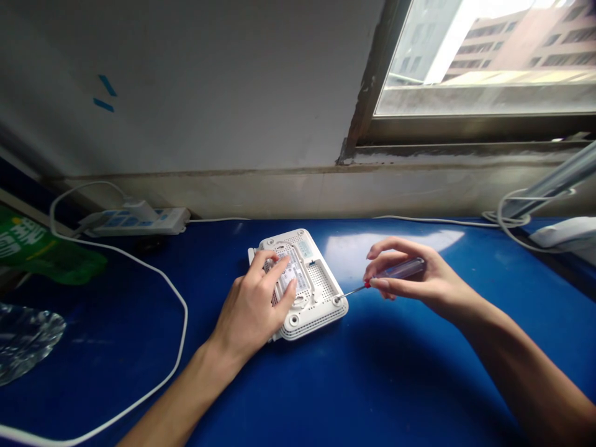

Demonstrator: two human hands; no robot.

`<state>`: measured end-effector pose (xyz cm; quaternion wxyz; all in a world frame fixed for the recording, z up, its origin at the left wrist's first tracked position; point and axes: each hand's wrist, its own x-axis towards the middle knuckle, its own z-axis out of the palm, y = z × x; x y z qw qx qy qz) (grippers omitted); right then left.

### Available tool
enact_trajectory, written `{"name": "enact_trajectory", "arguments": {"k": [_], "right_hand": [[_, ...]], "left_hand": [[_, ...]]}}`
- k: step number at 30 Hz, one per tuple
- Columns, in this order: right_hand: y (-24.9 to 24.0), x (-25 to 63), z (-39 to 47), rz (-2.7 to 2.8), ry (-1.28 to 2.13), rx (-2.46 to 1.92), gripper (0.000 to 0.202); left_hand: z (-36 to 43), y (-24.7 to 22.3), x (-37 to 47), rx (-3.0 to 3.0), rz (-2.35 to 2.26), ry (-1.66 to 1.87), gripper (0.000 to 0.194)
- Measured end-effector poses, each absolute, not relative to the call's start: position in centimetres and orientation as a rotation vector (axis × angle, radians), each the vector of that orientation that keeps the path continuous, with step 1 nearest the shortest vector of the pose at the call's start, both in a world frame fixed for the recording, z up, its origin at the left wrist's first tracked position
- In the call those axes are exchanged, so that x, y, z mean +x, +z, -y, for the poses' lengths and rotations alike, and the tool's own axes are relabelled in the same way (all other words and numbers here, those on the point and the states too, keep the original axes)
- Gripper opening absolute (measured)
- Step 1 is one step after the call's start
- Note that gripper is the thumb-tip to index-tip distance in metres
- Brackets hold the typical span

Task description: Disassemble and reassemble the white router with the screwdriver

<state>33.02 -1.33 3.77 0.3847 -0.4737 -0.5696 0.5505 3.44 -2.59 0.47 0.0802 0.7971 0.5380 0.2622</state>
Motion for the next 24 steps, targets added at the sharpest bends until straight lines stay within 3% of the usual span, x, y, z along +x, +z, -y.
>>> {"name": "enact_trajectory", "arguments": {"k": [24], "right_hand": [[3.3, 34.4, 0.7, 1.612, 1.375, -1.180, 0.045]], "left_hand": [[2.9, 0.5, 3.5, 2.412, -1.589, 0.746, 0.046]]}}
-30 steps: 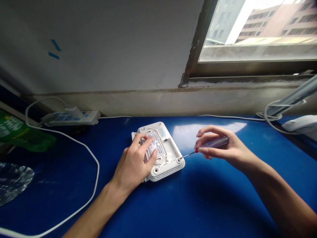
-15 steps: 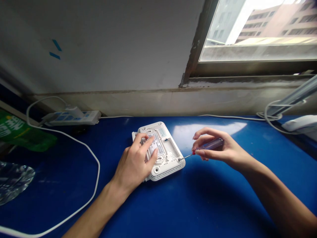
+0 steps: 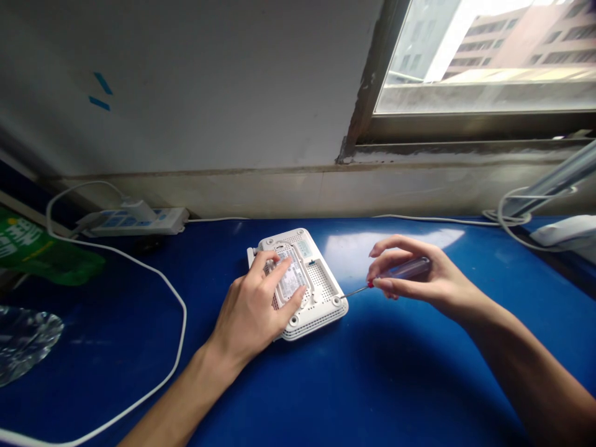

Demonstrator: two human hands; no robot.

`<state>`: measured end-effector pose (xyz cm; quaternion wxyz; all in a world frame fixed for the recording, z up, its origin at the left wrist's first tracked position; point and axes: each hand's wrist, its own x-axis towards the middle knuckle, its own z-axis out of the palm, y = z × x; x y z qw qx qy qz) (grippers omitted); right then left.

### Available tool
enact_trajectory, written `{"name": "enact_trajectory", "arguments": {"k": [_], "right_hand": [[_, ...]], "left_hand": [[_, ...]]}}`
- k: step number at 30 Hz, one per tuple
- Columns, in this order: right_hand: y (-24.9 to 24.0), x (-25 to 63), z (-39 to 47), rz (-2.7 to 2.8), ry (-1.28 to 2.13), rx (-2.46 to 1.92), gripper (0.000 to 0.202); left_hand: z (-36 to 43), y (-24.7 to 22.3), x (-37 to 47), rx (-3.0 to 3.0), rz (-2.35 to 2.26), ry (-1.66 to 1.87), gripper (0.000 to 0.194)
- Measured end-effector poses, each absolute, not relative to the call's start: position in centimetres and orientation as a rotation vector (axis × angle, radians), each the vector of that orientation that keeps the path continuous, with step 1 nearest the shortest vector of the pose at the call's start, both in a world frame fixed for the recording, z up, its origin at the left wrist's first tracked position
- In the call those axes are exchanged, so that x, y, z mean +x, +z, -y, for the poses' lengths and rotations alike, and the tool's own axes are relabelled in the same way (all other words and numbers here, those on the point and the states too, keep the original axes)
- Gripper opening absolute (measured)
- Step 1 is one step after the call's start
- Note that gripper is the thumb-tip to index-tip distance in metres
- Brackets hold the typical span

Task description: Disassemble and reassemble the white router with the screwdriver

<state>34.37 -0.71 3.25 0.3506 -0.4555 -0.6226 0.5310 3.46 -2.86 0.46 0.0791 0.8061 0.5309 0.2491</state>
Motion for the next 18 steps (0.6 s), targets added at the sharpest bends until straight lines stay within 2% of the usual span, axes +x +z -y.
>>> {"name": "enact_trajectory", "arguments": {"k": [6, 11, 14, 16, 18], "right_hand": [[4.9, 33.0, 1.6, 1.827, 1.233, -1.260, 0.045], [7.9, 30.7, 1.1, 2.202, 1.072, -1.266, 0.038], [9.1, 28.6, 0.3, 2.485, 0.766, -1.288, 0.028], [9.3, 27.6, 0.0, 2.625, 0.576, -1.240, 0.022], [9.1, 27.3, 0.0, 2.695, 0.429, -1.147, 0.020]], "left_hand": [[2.3, 0.3, 3.0, 2.490, -1.570, 0.768, 0.051], [1.9, 0.9, 2.0, 2.544, -1.428, 0.600, 0.084], [2.1, 0.8, 1.8, 2.509, -1.338, 0.479, 0.111], [2.2, 0.6, 1.8, 2.489, -1.320, 0.438, 0.116], [2.1, 0.3, 1.8, 2.473, -1.333, 0.434, 0.110]]}}
